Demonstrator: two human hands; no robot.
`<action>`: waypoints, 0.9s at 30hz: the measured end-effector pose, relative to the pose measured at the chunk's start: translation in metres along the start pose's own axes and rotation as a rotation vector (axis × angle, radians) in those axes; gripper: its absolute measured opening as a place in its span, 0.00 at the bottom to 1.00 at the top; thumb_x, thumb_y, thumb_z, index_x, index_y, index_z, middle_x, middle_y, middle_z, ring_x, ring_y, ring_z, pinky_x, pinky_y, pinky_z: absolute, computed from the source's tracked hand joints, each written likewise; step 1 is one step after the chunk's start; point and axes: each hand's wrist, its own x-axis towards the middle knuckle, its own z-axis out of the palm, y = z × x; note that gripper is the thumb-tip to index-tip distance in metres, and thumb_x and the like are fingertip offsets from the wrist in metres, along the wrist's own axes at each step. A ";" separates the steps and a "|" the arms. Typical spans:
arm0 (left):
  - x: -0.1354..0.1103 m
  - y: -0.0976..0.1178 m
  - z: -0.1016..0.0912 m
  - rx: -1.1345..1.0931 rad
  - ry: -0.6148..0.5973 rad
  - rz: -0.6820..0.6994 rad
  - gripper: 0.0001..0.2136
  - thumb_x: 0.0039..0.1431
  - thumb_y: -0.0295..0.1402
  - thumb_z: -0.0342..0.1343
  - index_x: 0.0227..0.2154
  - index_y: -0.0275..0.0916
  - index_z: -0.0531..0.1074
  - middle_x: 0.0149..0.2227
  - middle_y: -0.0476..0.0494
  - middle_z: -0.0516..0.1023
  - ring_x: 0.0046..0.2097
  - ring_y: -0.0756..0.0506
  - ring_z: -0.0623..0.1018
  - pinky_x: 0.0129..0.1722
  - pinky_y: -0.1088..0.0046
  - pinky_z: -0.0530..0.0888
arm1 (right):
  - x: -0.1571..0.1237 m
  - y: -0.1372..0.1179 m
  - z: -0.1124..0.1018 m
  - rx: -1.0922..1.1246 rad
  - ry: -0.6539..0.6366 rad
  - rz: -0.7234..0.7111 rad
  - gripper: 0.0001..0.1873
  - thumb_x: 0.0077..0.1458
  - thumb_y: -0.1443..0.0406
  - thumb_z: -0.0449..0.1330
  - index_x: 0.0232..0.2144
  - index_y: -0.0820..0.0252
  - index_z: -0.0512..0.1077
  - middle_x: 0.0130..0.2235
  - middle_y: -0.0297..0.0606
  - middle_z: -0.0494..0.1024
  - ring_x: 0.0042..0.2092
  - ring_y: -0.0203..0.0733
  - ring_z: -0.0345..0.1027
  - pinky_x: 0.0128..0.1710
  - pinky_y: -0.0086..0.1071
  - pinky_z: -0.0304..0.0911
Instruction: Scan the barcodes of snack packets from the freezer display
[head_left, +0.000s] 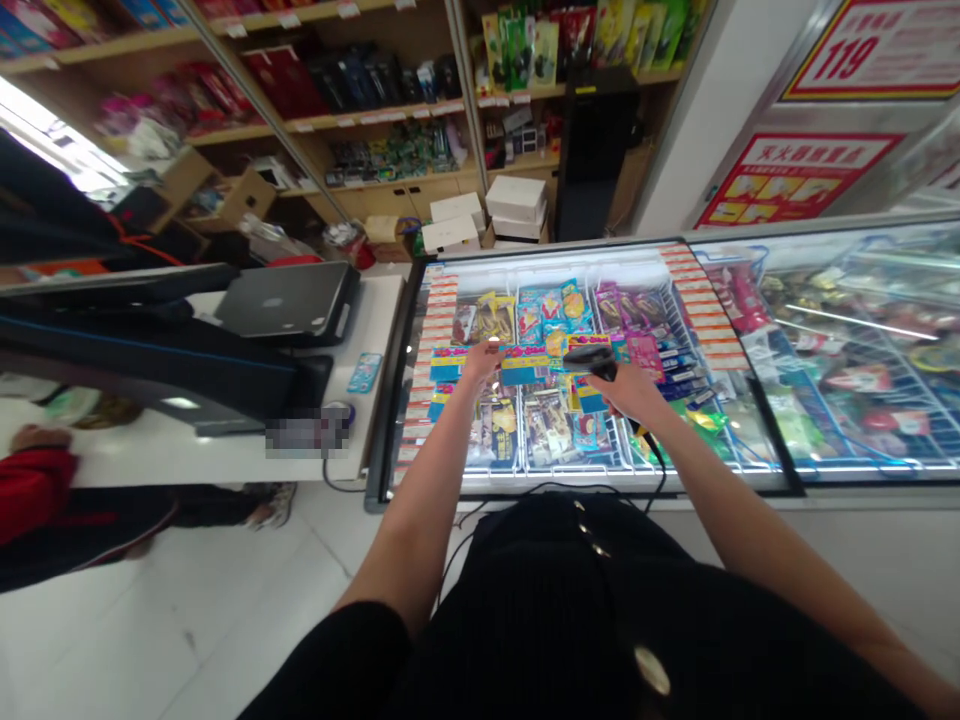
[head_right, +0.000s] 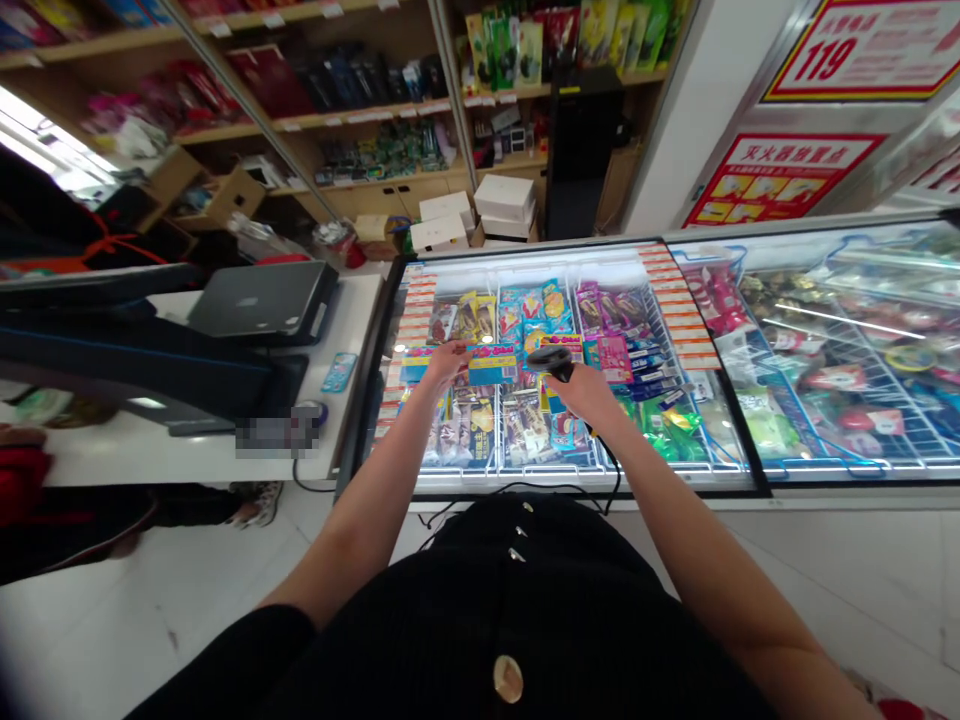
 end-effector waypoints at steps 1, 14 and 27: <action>-0.003 -0.001 -0.012 0.001 0.012 -0.008 0.10 0.50 0.21 0.63 0.37 0.34 0.75 0.26 0.51 0.76 0.28 0.52 0.76 0.34 0.74 0.74 | 0.000 -0.005 0.003 -0.010 -0.010 -0.005 0.16 0.60 0.55 0.57 0.29 0.63 0.72 0.21 0.40 0.76 0.24 0.41 0.73 0.26 0.28 0.62; -0.016 -0.037 -0.139 0.027 0.125 -0.162 0.15 0.39 0.26 0.71 0.32 0.34 0.74 0.22 0.51 0.76 0.27 0.50 0.77 0.31 0.76 0.74 | 0.003 -0.061 0.028 -0.152 -0.091 -0.122 0.17 0.61 0.57 0.57 0.33 0.66 0.75 0.24 0.42 0.78 0.24 0.41 0.74 0.27 0.28 0.61; -0.002 -0.074 -0.151 0.264 0.405 -0.033 0.16 0.35 0.28 0.72 0.30 0.34 0.76 0.27 0.44 0.78 0.34 0.44 0.80 0.36 0.71 0.74 | 0.007 -0.068 0.035 -0.160 -0.103 -0.113 0.17 0.61 0.57 0.56 0.33 0.66 0.75 0.23 0.42 0.77 0.23 0.41 0.73 0.25 0.29 0.61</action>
